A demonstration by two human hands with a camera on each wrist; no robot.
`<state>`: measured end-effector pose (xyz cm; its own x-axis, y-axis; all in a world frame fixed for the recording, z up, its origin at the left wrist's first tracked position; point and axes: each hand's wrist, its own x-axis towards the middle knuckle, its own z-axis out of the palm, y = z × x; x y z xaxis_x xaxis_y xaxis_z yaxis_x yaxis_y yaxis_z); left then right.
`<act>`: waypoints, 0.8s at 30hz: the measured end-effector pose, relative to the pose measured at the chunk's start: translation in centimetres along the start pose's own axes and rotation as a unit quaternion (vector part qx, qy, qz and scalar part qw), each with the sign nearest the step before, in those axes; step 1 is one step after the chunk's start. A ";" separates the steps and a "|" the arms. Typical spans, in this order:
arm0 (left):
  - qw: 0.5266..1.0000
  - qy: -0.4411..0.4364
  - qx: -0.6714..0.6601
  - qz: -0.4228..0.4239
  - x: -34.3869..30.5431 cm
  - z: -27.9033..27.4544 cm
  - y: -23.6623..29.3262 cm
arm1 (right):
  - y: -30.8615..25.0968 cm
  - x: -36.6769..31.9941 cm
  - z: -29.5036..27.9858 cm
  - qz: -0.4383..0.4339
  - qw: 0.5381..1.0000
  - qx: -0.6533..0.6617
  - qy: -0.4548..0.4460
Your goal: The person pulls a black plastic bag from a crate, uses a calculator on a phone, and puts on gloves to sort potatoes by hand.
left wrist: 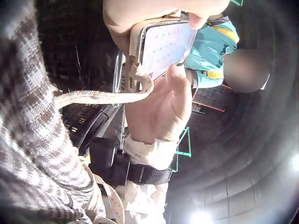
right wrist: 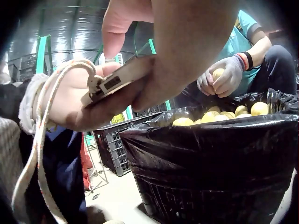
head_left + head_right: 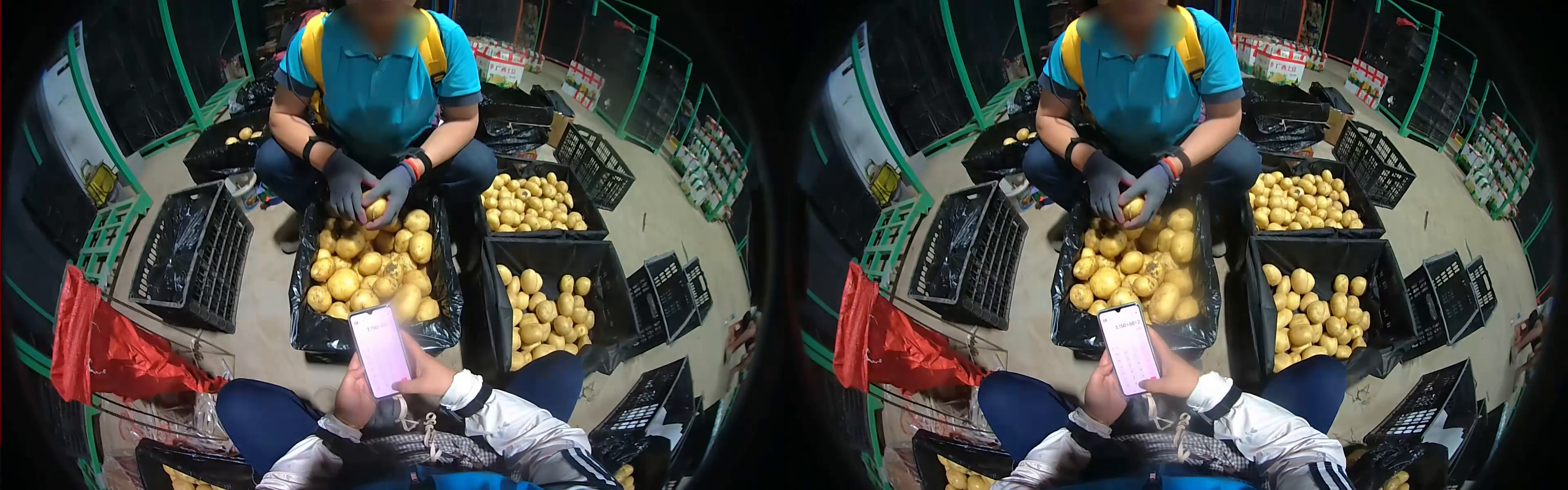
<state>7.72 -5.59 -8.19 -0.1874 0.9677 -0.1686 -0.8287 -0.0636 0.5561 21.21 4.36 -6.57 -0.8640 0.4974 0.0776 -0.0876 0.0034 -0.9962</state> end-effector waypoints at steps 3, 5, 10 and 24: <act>1.000 -0.009 -0.011 -0.002 -0.1 -0.1 0.0 | -0.2 0.0 0.0 -0.010 1.000 0.006 -0.008; 1.000 -0.014 -0.021 -0.003 -0.1 -0.6 -0.2 | -0.4 -0.1 0.0 0.007 0.999 0.033 -0.013; 1.000 -0.014 -0.012 -0.005 -0.2 -0.3 0.0 | -0.7 -0.2 0.2 0.009 0.999 0.029 -0.011; 1.000 -0.031 -0.001 0.005 -0.3 0.1 0.1 | -0.6 -0.2 0.2 0.001 1.000 -0.005 -0.008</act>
<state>7.73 -5.83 -8.00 -0.1627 0.9803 -0.1125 -0.8281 -0.0736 0.5557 21.31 4.13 -5.97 -0.8723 0.4831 0.0760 -0.0808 0.0108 -0.9967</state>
